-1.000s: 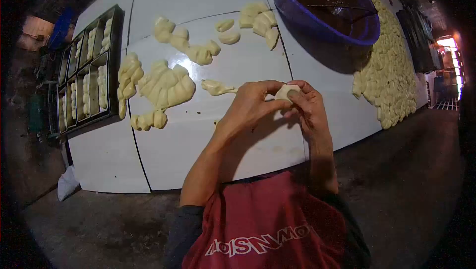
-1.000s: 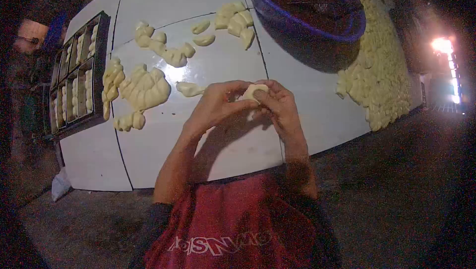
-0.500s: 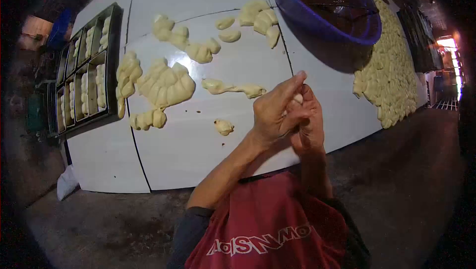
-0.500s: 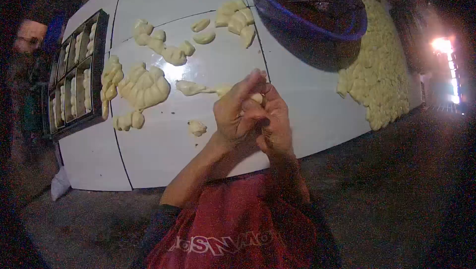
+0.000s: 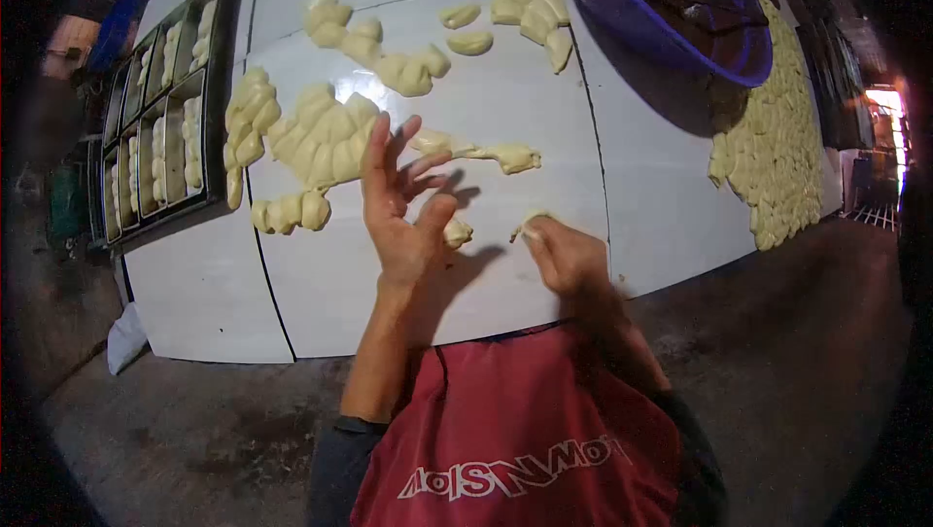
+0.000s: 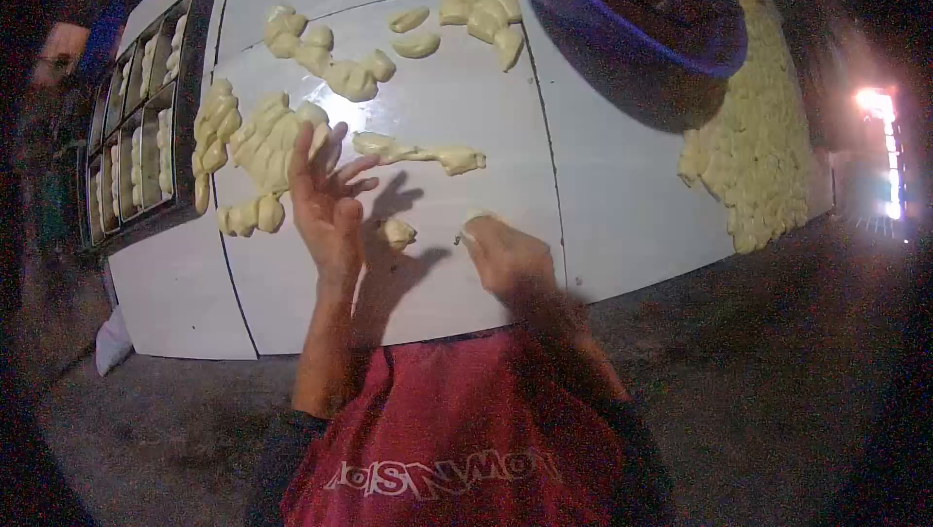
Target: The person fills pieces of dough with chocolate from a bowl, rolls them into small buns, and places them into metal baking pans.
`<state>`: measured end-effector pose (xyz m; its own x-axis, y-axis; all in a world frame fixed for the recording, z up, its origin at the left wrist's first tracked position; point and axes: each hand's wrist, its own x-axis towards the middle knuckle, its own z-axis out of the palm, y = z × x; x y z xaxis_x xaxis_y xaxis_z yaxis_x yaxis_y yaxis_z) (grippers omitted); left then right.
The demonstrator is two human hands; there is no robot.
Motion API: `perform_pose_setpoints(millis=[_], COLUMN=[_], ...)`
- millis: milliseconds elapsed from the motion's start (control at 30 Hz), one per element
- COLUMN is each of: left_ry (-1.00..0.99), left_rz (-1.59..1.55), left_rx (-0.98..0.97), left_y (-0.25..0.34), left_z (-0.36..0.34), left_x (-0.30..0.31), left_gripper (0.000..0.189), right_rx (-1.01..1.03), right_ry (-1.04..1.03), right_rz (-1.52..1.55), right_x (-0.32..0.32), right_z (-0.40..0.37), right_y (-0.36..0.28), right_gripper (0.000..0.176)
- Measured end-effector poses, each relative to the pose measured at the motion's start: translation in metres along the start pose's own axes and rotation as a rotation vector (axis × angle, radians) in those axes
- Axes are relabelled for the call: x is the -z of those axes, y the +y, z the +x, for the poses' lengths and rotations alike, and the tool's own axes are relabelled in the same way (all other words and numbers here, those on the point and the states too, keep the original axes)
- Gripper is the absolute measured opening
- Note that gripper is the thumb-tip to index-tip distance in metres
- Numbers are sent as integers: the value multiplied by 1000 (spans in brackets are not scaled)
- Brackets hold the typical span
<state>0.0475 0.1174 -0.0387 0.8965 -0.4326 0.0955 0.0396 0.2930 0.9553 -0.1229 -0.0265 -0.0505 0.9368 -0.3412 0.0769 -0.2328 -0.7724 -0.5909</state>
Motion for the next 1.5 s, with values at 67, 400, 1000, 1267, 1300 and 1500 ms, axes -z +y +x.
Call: perform_pose_setpoints(millis=[67, 400, 1000, 1267, 1300, 1500], left_ry=[13, 137, 117, -57, -95, -298], left_rz=[149, 164, 324, 379, 389, 54], left_rx=[-97, 166, 301, 270, 262, 354], left_y=[11, 6, 2, 1, 4, -1], left_z=[7, 2, 4, 12, 16, 44], left_x=[1, 3, -12, -31, -38, -109], left_gripper=[72, 38, 25, 26, 26, 36], right_rx=[222, -481, -167, -264, -283, -301], right_ry=[-41, 200, -639, -269, -177, 107], right_rz=[-93, 1244, -156, 523, 696, 1385], right_x=[-14, 90, 199, 205, 211, 179], right_z=[-10, 60, 274, 264, 258, 191], right_y=[1, 23, 168, 159, 143, 62], right_gripper=[13, 18, 34, 16, 17, 19])
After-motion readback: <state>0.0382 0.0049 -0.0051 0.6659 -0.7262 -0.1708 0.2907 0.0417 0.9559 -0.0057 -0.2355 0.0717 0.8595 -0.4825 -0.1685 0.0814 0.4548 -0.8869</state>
